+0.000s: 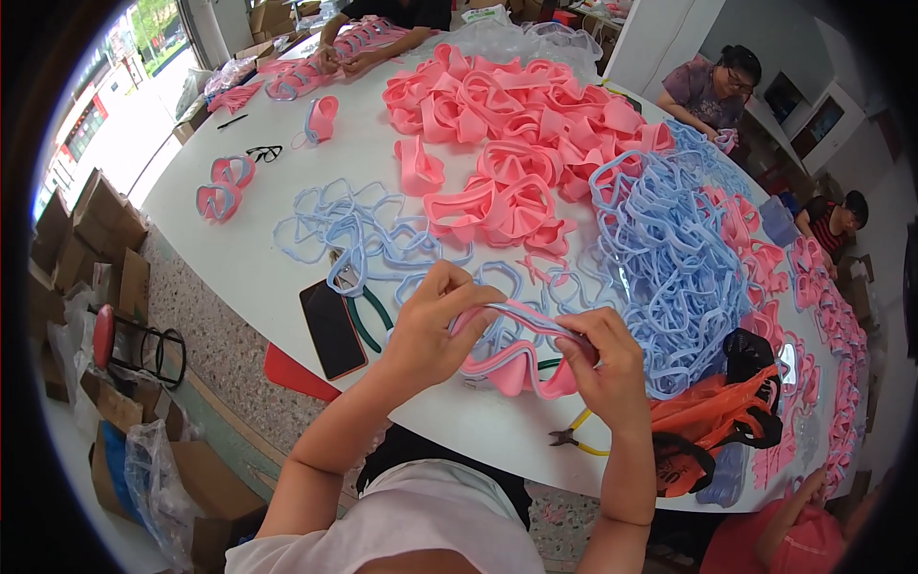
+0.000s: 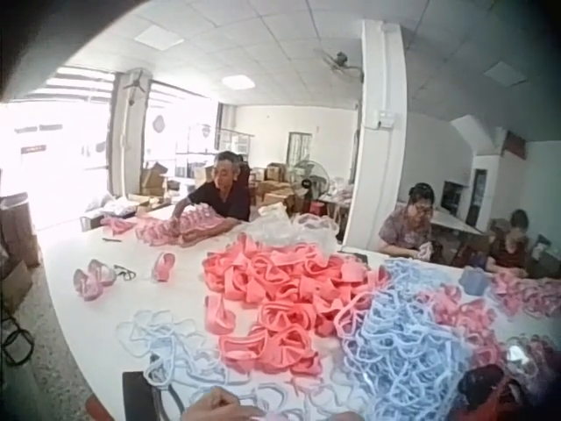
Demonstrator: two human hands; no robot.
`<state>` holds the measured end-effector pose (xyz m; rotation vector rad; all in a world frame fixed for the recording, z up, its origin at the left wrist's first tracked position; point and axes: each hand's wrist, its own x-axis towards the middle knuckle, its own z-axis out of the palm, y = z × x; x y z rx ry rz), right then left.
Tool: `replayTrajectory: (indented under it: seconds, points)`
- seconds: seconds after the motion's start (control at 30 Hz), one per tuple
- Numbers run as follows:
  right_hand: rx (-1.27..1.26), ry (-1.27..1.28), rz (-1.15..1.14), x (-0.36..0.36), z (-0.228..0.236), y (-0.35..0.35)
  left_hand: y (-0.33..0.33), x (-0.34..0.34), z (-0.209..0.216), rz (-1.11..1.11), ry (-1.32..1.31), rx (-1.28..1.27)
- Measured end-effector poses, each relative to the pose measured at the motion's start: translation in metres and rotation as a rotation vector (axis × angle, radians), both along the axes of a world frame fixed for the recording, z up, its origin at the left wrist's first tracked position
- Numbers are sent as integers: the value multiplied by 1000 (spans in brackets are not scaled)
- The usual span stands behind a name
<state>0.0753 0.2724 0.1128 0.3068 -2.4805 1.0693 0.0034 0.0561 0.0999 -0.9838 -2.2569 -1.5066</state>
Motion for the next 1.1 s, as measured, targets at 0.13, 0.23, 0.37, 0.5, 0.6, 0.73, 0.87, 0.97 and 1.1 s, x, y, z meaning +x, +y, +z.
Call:
replayTrajectory:
  seconds: [0.13,0.23,0.37,0.5,0.6,0.73,0.87,0.97,1.1]
  points:
    - [106,15,31,-8,-4,-1,-3,2,-4,-8,-83,-8]
    - [-9,-23,61,-8,-4,4,-7,-1,2,-62,46,-146]
    - [-133,-80,115,-8,5,7,-10,-10,-6,-288,264,-166]
    - [-37,-44,141,-10,7,9,-12,-9,-10,-318,355,-203]
    - [-54,-74,161,-11,9,11,-13,-9,-13,-309,453,-257]
    - [-166,-107,150,-11,12,9,-11,-11,-8,-284,456,-246]
    - [-285,-143,143,-10,6,18,-16,-16,-9,-250,518,-240]
    - [-567,-155,167,-4,-12,24,-19,-15,-11,-194,537,-200]
    - [-801,-266,266,14,-15,18,-20,-14,-13,-121,554,-208]
